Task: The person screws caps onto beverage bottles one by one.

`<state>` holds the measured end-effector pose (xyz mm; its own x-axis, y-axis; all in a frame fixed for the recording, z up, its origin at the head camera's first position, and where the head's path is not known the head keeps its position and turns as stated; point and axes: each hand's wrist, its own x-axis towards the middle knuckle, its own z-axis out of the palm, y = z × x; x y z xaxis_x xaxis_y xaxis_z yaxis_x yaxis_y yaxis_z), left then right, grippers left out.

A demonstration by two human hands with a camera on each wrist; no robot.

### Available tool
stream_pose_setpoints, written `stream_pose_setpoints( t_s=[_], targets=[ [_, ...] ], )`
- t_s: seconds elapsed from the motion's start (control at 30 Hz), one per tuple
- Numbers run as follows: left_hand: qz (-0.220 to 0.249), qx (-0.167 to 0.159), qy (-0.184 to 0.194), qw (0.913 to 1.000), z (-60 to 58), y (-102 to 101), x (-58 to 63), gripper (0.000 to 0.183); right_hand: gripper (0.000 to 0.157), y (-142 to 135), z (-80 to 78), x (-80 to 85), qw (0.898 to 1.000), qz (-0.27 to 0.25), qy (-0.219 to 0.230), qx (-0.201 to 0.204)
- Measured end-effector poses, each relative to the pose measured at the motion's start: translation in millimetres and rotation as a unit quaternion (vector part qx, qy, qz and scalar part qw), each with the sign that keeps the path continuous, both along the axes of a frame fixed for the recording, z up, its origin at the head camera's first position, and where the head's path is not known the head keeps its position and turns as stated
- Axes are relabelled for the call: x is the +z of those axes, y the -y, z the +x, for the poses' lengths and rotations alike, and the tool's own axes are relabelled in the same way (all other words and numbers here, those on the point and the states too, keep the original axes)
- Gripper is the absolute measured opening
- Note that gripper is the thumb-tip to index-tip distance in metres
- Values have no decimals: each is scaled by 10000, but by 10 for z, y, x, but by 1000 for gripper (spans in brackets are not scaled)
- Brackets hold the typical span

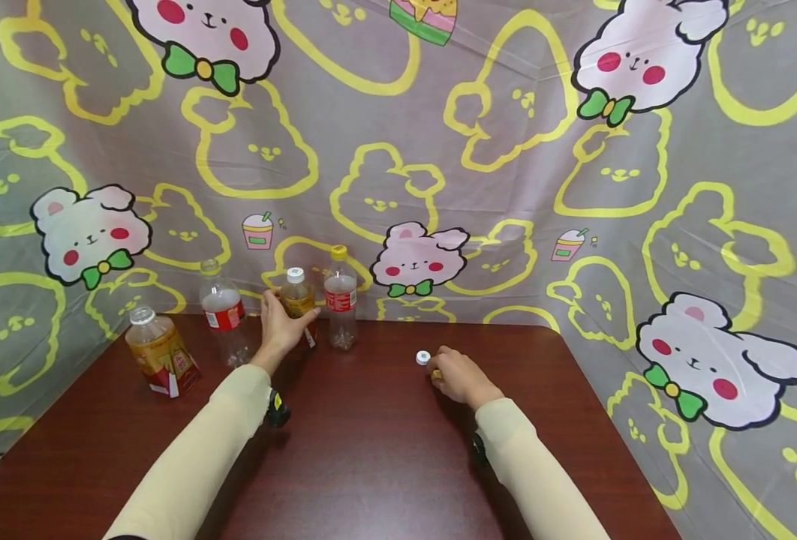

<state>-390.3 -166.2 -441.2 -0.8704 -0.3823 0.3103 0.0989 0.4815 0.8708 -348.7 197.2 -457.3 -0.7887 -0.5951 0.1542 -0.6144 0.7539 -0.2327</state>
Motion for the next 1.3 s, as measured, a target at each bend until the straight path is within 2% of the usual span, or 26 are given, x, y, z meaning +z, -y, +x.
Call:
stream_pose_setpoints(
  t_s=[0.27, 0.43, 0.57, 0.67, 0.83, 0.9, 1.0, 1.13, 1.23, 1.3],
  targets=[
    [99, -180, 6, 9998, 52, 97, -59, 85, 15, 7, 23, -15, 9991, -2, -328, 253],
    [-127, -220, 104, 9996, 102, 160, -37, 92, 18, 12, 22, -16, 9982, -68, -460, 384],
    [-326, -133, 255, 9991, 165, 220, -4, 96, 18, 11, 16, -15, 9983, -74, -401, 410],
    [-504, -186, 321, 9980, 233, 246, 43, 100, 17, 6, 24, 4, 9989, -32, -294, 351],
    [-1100, -474, 551, 9913, 455, 217, 192, 107, 20, -10, 46, 44, 9995, 2, -198, 238],
    [-1482, -559, 640, 9853, 581, 187, 259, 107, 21, -19, 49, 49, 9994, -4, -217, 258],
    [-2093, -592, 579, 9743, 798, 131, 364, 100, 22, -39, 56, 44, 9994, -58, -210, 266],
    [-2718, -451, 123, 9612, 1055, 77, 512, 88, 22, -70, 59, 38, 9990, -208, -319, 216],
    [-2863, -162, -405, 9572, 1176, 98, 621, 81, 22, -75, 59, 62, 9979, -423, -456, 172],
    [-2788, 79, -740, 9575, 1222, 151, 680, 79, 22, -72, 65, 93, 9971, -598, -450, 134]
  ],
)
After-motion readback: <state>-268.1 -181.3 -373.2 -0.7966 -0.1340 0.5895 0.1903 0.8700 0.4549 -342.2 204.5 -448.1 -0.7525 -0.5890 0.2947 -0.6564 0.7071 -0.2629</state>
